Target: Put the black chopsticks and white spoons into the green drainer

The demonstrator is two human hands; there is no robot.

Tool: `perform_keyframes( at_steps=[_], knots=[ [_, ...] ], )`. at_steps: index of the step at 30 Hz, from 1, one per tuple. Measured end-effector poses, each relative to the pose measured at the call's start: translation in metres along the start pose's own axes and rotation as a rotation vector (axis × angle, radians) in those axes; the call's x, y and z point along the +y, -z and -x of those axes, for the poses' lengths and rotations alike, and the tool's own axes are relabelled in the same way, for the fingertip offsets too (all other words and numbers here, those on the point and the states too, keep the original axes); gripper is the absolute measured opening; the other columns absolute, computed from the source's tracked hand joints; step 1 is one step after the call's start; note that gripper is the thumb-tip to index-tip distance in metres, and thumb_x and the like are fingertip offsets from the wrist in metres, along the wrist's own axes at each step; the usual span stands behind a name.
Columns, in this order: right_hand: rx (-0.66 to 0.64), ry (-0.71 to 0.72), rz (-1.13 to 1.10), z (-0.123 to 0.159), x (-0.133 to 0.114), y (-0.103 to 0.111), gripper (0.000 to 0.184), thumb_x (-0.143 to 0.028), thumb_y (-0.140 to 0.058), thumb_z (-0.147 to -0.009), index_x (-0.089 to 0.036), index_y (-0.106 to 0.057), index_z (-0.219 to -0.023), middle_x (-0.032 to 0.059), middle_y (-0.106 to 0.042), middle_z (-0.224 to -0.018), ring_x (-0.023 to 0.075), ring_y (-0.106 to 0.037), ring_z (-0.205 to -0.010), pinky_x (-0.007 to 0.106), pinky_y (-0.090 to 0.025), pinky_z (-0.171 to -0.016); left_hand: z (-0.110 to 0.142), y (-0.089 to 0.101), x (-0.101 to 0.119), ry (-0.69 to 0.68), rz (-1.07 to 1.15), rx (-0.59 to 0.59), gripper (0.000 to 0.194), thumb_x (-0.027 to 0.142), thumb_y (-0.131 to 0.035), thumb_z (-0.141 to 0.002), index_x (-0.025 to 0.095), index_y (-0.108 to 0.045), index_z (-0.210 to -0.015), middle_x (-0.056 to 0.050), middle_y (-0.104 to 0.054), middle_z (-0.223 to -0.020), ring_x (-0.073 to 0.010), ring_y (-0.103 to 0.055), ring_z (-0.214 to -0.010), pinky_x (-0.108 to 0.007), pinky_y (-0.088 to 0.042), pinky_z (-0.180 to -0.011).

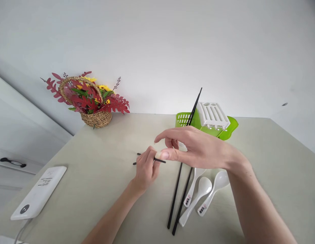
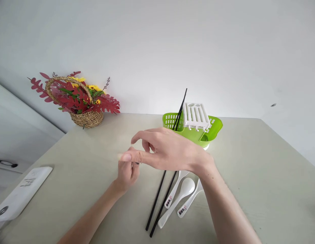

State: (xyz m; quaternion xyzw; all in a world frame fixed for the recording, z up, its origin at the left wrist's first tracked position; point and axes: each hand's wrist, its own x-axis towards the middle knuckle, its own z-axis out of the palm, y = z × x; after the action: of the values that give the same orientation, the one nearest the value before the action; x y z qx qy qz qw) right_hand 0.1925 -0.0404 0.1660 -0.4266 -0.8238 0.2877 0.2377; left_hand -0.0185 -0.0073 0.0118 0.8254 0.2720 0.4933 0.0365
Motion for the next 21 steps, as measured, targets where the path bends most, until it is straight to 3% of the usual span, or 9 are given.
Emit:
perform_keyframes(
  at_steps=[3,10,15,21],
  knots=[
    [-0.060,0.026,-0.002,-0.001,-0.002,-0.002,0.055,-0.070,-0.065,-0.093,-0.024,-0.075,-0.120,0.0016,-0.071,-0.084,0.0151,-0.062,-0.072,0.028,-0.044,-0.066,0.000,0.001,0.003,0.046,0.057,0.001,0.013,0.017,-0.044,-0.100,0.025,-0.045,-0.089,0.002,-0.050,-0.073,-0.0152,-0.050,-0.061,-0.028,-0.039,-0.057],
    [-0.006,0.177,0.059,-0.005,-0.003,-0.010,0.016,-0.036,-0.071,-0.099,-0.023,-0.078,-0.106,-0.0008,-0.075,-0.087,0.0120,-0.062,-0.073,0.027,-0.043,-0.066,0.001,0.002,0.002,0.145,0.071,0.022,0.019,0.022,-0.038,-0.104,0.024,-0.046,-0.086,0.001,-0.054,-0.069,-0.0154,-0.049,-0.057,-0.029,-0.041,-0.057],
    [0.051,0.237,0.062,-0.008,-0.002,-0.014,0.013,-0.031,-0.067,-0.102,-0.023,-0.076,-0.102,0.0002,-0.077,-0.096,0.0125,-0.065,-0.080,0.027,-0.044,-0.070,-0.002,0.001,0.002,0.181,0.089,0.047,0.027,0.030,-0.035,-0.110,0.023,-0.050,-0.088,0.000,-0.057,-0.073,-0.0150,-0.052,-0.062,-0.029,-0.044,-0.059],
    [0.162,0.209,0.150,-0.007,-0.006,-0.014,0.022,-0.026,-0.056,-0.107,-0.020,-0.072,-0.094,0.0011,-0.074,-0.089,0.0129,-0.064,-0.076,0.026,-0.044,-0.068,-0.004,0.001,0.004,0.264,0.156,0.057,0.033,0.039,-0.033,-0.113,0.022,-0.055,-0.095,0.000,-0.055,-0.076,-0.0144,-0.049,-0.064,-0.029,-0.045,-0.062]
  ],
)
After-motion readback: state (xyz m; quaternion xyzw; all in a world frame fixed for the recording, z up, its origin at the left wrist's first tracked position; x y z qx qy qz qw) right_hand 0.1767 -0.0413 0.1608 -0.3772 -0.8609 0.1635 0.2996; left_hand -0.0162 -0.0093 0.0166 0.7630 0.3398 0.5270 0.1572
